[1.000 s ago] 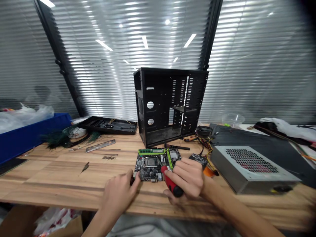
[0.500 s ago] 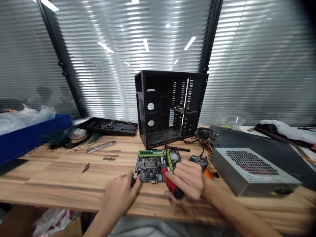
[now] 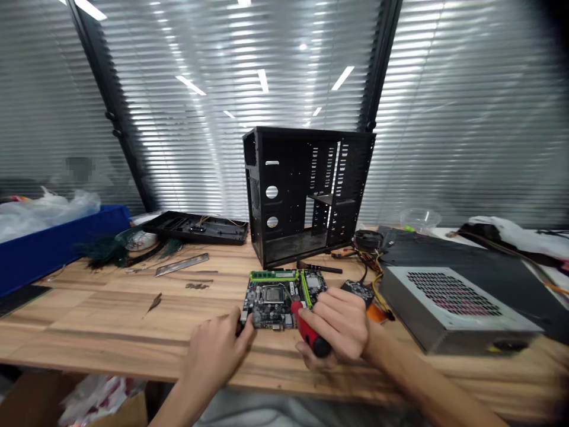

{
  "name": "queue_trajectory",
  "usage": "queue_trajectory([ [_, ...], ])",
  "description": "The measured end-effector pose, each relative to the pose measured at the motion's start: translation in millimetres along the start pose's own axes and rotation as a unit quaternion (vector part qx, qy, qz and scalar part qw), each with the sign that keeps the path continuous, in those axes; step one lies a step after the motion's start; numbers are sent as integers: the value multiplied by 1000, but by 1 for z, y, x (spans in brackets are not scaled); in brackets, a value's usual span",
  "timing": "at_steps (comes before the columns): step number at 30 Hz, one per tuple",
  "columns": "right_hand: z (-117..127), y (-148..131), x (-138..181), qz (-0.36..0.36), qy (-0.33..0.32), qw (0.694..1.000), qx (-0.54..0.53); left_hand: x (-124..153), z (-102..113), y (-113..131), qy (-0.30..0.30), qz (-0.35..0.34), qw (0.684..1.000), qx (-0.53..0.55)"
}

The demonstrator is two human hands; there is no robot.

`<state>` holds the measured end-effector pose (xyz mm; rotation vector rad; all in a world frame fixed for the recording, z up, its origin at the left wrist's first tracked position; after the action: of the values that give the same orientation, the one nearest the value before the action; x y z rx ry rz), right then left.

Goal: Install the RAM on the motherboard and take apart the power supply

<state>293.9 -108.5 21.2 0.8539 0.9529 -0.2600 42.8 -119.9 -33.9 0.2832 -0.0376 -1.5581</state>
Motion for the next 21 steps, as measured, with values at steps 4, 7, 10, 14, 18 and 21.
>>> queue_trajectory([
  [4,0,0,0,-2,-4,1000,5,0,0,0,1,1,1000,3],
  [7,0,0,0,0,-1,1000,3,0,-1,-1,-1,1,1000,5],
  [10,0,0,0,-2,-2,1000,4,-1,-1,-1,1,-1,1000,7],
  [14,1,0,0,1,-1,1000,2,0,-2,-2,2,-6,1000,5],
  [18,0,0,2,-2,-7,1000,5,0,-1,-1,-2,-5,1000,5],
  [21,-1,-1,2,-4,-3,1000,10,1,-1,-1,0,-3,1000,0],
])
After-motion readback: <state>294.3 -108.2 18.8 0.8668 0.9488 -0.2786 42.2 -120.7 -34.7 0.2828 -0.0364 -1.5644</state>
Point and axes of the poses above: each hand's wrist, its own x-axis away from the middle knuckle, its own z-axis out of the back of the hand, y = z × x, the point moved 2 cm from there along -x, towards the middle knuckle, and after that the axes turned 11 degrees about x, right-handed, at the moved point
